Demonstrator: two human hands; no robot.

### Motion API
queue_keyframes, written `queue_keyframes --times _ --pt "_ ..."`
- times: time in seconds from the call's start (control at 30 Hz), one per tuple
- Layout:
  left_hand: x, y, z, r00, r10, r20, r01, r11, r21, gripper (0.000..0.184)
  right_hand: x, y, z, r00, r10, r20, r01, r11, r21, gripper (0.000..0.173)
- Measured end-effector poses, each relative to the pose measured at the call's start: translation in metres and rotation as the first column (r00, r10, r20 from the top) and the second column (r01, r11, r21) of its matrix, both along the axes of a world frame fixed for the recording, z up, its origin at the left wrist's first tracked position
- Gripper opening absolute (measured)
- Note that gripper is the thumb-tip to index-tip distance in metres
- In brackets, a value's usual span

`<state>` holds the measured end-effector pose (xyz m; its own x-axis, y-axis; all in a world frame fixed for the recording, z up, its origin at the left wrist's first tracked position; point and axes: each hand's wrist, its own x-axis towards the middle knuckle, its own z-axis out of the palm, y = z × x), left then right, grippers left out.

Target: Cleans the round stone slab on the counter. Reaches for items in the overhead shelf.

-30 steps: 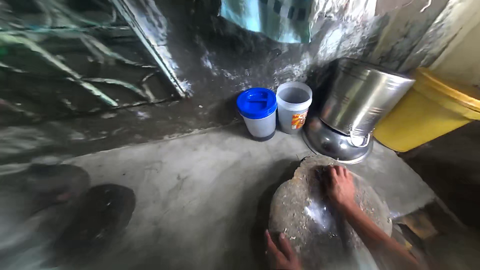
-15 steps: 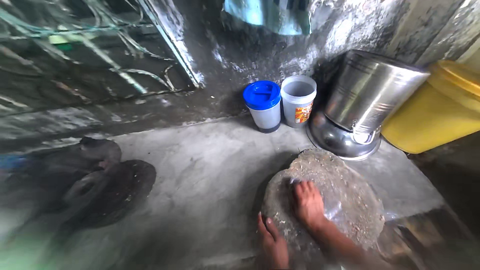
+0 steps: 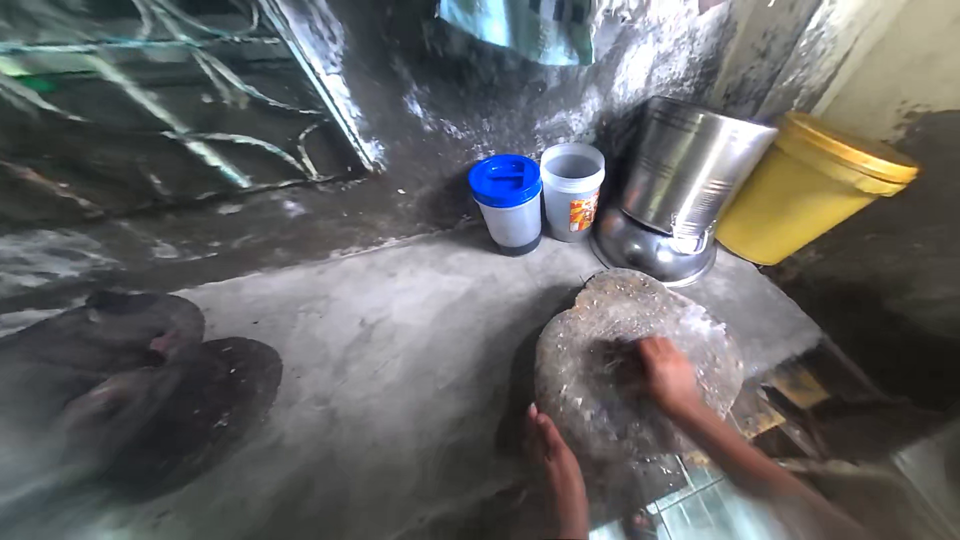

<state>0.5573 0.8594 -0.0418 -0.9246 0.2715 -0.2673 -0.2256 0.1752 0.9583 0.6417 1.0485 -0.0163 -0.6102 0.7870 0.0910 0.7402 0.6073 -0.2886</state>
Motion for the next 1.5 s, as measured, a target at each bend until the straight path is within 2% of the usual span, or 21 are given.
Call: queue_keyframes --times 0.07,0.1,0.13,0.17,0.27,0.33,0.4,0.5,0.6,0.7,0.77,0.83,0.9,0.93,1.0,1.07,1.17,1.27,1.33,1.43,1.5 --pt "0.004 -0.023 0.018 0.961 0.026 0.276 -0.042 0.998 0.053 0.047 0.057 0.042 0.014 0.969 -0.246 0.036 0.244 0.969 0.046 0.03" --pt "0.006 -0.034 0.022 0.94 0.028 0.339 -0.052 0.997 0.061 0.044 0.078 0.053 0.015 0.931 -0.361 0.055 0.359 0.932 0.048 0.032" --pt "0.007 -0.041 0.023 0.952 0.022 0.304 -0.043 0.997 0.063 0.043 0.089 0.05 0.015 0.895 -0.437 0.089 0.435 0.899 0.037 0.035" --pt "0.007 -0.043 0.021 0.982 0.007 0.191 -0.019 0.998 0.063 0.045 0.085 0.034 0.014 0.884 -0.451 0.12 0.453 0.891 0.015 0.037" --pt "-0.013 -0.018 0.015 0.973 -0.042 -0.226 0.026 0.997 -0.073 0.048 0.026 -0.048 -0.001 0.977 -0.211 0.029 0.211 0.978 0.0 0.037" --pt "-0.027 0.009 0.012 0.932 -0.057 -0.358 0.007 0.99 -0.139 0.045 0.001 -0.063 -0.005 0.993 -0.117 -0.026 0.117 0.993 -0.001 0.029" --pt "-0.039 0.026 0.011 0.92 -0.117 -0.374 0.048 0.981 -0.188 0.047 0.016 -0.032 0.01 0.969 -0.246 0.031 0.247 0.968 -0.038 0.032" --pt "-0.036 0.034 0.002 0.9 -0.175 -0.399 0.08 0.967 -0.243 0.049 0.069 0.007 0.012 0.873 -0.476 0.11 0.478 0.878 0.004 0.037" --pt "-0.027 0.043 -0.006 0.855 -0.143 -0.499 0.004 0.963 -0.269 0.048 0.033 -0.046 0.005 0.925 -0.362 0.116 0.365 0.931 -0.002 0.038" --pt "-0.023 0.04 -0.007 0.877 -0.111 -0.467 0.008 0.976 -0.217 0.048 -0.015 -0.074 0.002 0.98 -0.184 0.072 0.192 0.974 -0.118 0.035" --pt "-0.018 0.03 -0.004 0.839 -0.184 -0.512 0.065 0.968 -0.241 0.051 -0.004 -0.041 0.008 0.977 -0.199 0.07 0.205 0.976 -0.08 0.033" --pt "0.004 0.016 -0.003 0.699 -0.381 -0.605 0.156 0.907 -0.391 0.065 0.041 0.018 0.008 0.936 -0.337 0.099 0.339 0.941 0.003 0.037" --pt "0.034 0.017 -0.01 0.534 -0.49 -0.689 0.117 0.85 -0.513 0.082 0.067 0.057 0.004 0.886 -0.457 0.08 0.453 0.89 0.06 0.039" --pt "0.046 0.021 -0.012 0.495 -0.522 -0.695 0.077 0.823 -0.563 0.087 0.057 0.054 0.004 0.885 -0.458 0.082 0.455 0.889 0.057 0.04" --pt "0.052 0.035 -0.012 0.488 -0.559 -0.67 -0.007 0.765 -0.644 0.086 0.007 0.016 0.004 0.953 -0.294 0.073 0.295 0.955 -0.01 0.041" --pt "0.039 0.05 -0.008 0.518 -0.566 -0.642 -0.045 0.731 -0.681 0.071 -0.037 -0.012 0.0 0.996 -0.077 0.038 0.08 0.993 -0.086 0.039" --pt "-0.003 0.062 -0.01 0.532 -0.5 -0.683 -0.057 0.784 -0.619 0.066 -0.039 0.022 -0.002 0.994 0.096 -0.043 -0.099 0.994 -0.053 0.037" --pt "-0.018 0.051 -0.012 0.589 -0.308 -0.747 -0.05 0.909 -0.414 0.06 -0.001 0.114 0.001 0.998 -0.041 -0.044 0.042 0.999 0.02 0.038" --pt "-0.009 0.044 -0.01 0.653 -0.144 -0.744 -0.141 0.942 -0.306 0.054 -0.012 0.144 0.004 0.988 -0.148 -0.053 0.149 0.989 0.016 0.038" --pt "0.017 0.046 0.0 0.787 0.082 -0.611 -0.272 0.936 -0.224 0.055 -0.072 0.111 0.013 0.996 -0.087 -0.037 0.084 0.994 -0.077 0.042" --pt "0.024 0.05 -0.004 0.801 0.23 -0.552 -0.373 0.914 -0.16 0.061 -0.096 0.072 0.003 0.989 0.13 -0.072 -0.136 0.988 -0.075 0.039"
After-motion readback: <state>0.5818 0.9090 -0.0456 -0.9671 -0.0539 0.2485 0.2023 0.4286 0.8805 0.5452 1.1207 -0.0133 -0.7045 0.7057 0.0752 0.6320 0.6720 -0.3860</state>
